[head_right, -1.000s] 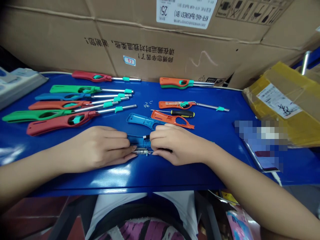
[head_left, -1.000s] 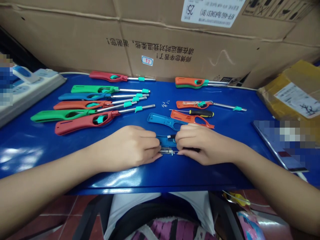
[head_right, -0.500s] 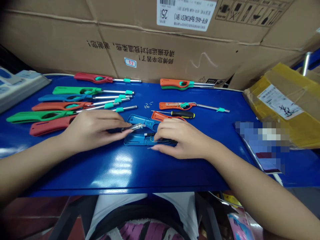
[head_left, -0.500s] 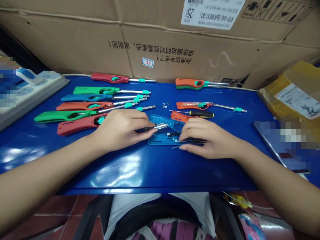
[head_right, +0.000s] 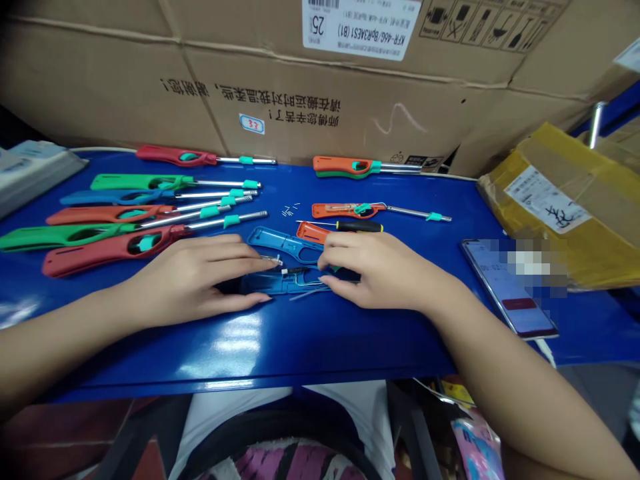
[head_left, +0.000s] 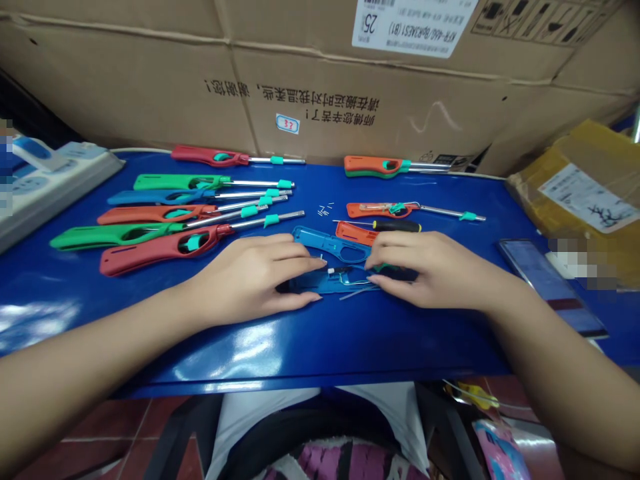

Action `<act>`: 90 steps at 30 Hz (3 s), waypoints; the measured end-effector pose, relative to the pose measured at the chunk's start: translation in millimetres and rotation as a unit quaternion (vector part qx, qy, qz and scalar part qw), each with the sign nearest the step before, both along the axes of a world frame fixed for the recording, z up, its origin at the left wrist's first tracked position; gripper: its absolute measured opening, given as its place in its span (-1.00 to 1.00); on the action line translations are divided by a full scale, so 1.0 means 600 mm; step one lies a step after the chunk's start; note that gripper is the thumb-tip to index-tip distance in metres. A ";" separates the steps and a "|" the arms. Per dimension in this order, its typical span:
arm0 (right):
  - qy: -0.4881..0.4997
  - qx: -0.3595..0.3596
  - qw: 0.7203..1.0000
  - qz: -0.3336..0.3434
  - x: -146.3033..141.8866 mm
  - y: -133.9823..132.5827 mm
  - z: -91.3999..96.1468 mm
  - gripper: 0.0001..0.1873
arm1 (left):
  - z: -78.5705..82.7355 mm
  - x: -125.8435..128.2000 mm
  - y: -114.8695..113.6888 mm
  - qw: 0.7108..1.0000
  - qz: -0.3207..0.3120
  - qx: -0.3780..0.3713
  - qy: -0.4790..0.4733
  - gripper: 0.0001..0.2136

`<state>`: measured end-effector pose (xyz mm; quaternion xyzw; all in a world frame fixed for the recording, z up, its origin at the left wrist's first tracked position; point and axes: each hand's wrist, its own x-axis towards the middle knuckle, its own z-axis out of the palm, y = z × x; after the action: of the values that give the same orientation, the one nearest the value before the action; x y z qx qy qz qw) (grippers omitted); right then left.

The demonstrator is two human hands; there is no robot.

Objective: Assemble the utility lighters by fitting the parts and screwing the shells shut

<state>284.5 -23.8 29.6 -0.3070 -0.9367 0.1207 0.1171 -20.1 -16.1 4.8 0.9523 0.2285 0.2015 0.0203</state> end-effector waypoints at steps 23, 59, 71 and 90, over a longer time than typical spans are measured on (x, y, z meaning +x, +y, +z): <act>0.032 -0.037 0.999 -0.009 -0.002 -0.002 0.002 -0.88 | 0.011 0.002 -0.011 0.997 0.028 -0.073 -0.017 -0.70; -0.016 -0.012 0.995 -0.099 0.014 0.010 0.007 -0.87 | -0.008 0.003 -0.007 0.994 0.008 -0.083 -0.073 -0.84; 0.197 -0.035 0.980 0.002 -0.029 0.009 -0.040 -0.91 | -0.001 0.014 -0.013 0.972 0.015 -0.156 -0.174 -0.89; 0.075 -0.039 0.995 -0.050 -0.019 0.008 -0.034 -0.87 | -0.007 0.012 -0.014 0.976 0.020 -0.176 -0.128 -0.89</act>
<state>272.9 -18.9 9.1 -0.3476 -0.9035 0.1738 0.1807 -12.8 -24.2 0.7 0.8955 0.2748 0.2782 0.2127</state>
